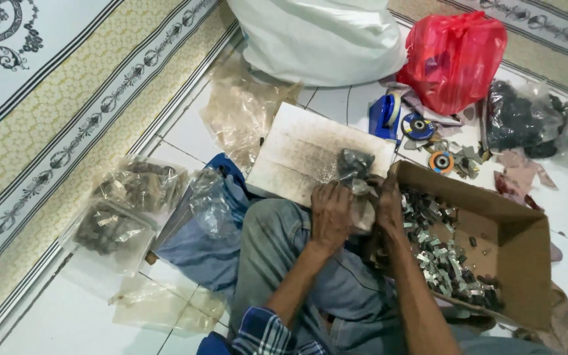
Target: Sorting and organizing various small metal hardware components from bags into a cardboard box and onto a board.
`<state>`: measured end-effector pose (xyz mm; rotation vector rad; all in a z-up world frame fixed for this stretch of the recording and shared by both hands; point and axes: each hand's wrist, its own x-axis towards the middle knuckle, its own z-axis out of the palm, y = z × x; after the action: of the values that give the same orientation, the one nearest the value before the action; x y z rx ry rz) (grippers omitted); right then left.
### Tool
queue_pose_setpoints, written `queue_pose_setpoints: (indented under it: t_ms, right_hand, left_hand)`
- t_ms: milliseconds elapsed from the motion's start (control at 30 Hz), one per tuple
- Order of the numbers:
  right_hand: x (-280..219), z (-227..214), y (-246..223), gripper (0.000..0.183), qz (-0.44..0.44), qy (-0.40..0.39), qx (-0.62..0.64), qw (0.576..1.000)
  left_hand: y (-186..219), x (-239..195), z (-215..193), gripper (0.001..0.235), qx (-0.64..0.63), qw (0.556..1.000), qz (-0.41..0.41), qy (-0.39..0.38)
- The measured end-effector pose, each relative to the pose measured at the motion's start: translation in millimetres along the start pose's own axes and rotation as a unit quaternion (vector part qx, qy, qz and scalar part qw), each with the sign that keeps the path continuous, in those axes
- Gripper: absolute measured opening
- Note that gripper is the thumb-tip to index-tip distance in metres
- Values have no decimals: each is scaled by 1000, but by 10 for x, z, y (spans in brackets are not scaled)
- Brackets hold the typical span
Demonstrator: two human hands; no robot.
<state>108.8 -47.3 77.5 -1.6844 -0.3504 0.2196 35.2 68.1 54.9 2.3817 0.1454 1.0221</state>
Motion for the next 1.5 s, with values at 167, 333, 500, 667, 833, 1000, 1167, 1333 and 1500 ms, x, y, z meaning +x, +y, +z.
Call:
queue_pose_setpoints:
  t_ms: [167,333,500,667,833,1000,1167,1333,1500]
  right_hand:
    - [149,-35,-60,82,71,57,-143,986]
    - [-196,397,-537,58,23,167,-154,974]
    - [89,510,117,81,131,-11,-122,984]
    - [251,735,401,73,172,-62,-125,975]
    - [260,1111,185,55,202,-27,-44,978]
    - [253,1277,-655,30,29,1,-134,991]
    - [405,1251,-773,27,64,-48,-30,996]
    - [352,1151,-843,35,89,-64,-18,994]
    - [187,1165,-1059,58,155,-77,-28,984]
  left_hand:
    - [-141,545,-544,18,-265,937,-219,-67]
    - [-613,858,-786,24,-371,845,-383,-45]
    - [-1299,644,-993,81,-420,772,-471,-74]
    - [-1686,162,-660,48,-432,699,-563,94]
    - [-1597,188,-698,32,-424,698,-564,126]
    - [-1850,14,-584,42,-509,596,-600,160]
    - [-1682,31,-864,68,-647,490,-562,160]
    - [-1864,-145,-744,39,-696,473,-523,130]
    - [-1777,-66,-806,37,-697,506,-498,100]
